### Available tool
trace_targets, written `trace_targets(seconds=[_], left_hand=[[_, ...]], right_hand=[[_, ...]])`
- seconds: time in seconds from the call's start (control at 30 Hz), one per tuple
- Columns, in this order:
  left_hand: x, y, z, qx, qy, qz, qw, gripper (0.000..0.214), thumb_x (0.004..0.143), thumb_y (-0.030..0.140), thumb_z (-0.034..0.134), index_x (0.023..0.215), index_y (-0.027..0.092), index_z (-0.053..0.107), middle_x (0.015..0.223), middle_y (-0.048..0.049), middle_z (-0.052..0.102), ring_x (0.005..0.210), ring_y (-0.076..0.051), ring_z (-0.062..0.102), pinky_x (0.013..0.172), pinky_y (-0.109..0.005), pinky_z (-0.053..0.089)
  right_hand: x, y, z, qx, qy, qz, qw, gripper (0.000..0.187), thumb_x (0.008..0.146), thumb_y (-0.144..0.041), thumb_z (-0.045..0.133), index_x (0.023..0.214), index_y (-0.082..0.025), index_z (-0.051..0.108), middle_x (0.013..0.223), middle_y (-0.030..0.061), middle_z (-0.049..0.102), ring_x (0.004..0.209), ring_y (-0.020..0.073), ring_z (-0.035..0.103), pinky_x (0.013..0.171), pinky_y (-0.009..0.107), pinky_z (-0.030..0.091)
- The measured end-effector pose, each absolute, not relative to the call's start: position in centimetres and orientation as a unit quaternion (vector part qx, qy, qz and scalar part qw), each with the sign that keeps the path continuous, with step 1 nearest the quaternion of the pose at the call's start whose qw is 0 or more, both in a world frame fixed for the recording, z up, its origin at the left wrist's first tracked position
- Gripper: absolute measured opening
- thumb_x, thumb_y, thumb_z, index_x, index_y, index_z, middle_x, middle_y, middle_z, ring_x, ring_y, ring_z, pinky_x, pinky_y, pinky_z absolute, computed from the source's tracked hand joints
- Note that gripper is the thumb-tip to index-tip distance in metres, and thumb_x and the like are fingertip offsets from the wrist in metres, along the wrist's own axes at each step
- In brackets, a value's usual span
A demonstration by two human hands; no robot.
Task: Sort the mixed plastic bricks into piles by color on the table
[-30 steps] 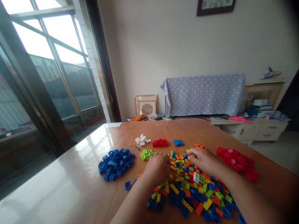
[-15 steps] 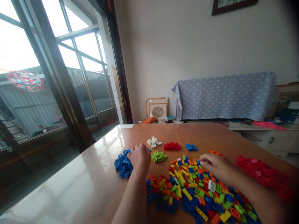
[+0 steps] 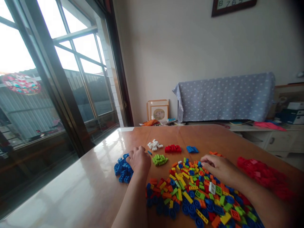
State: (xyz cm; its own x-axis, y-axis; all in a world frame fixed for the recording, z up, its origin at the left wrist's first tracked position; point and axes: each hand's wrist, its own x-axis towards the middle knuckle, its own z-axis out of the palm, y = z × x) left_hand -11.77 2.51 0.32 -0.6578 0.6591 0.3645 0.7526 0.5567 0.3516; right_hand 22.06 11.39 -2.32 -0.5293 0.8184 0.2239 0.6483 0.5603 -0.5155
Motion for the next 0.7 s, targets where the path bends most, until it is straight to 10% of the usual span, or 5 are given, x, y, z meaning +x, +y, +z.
trace_targets(seconds=[0.43,0.7], left_hand=[[-6.0,2.7,-0.5,-0.642,-0.726,-0.246,-0.018,0.016,0.083,0.016,0.051,0.085,0.024,0.065,0.094,-0.0047,0.072,0.091,-0.023,0.063,0.074,-0.03,0.039],[-9.0,4.4,-1.3,-0.453,-0.726,-0.495,-0.152,0.019,0.081,0.018,0.051,0.094,0.018,0.065,0.089,-0.0059,0.069,0.081,-0.018,0.062,0.069,-0.027,0.044]], right_hand=[[22.1,11.1,-1.8,-0.437,-0.856,0.167,0.22,0.024,0.09,-0.036,0.046,0.093,-0.024,0.067,0.09,0.0032,0.07,0.085,0.0217,0.063,0.074,0.031,0.044],[22.1,11.2,-1.7,-0.432,-0.857,0.171,0.223,0.026,0.089,-0.035,0.046,0.095,-0.024,0.069,0.092,0.0039,0.071,0.088,0.0226,0.064,0.076,0.031,0.044]])
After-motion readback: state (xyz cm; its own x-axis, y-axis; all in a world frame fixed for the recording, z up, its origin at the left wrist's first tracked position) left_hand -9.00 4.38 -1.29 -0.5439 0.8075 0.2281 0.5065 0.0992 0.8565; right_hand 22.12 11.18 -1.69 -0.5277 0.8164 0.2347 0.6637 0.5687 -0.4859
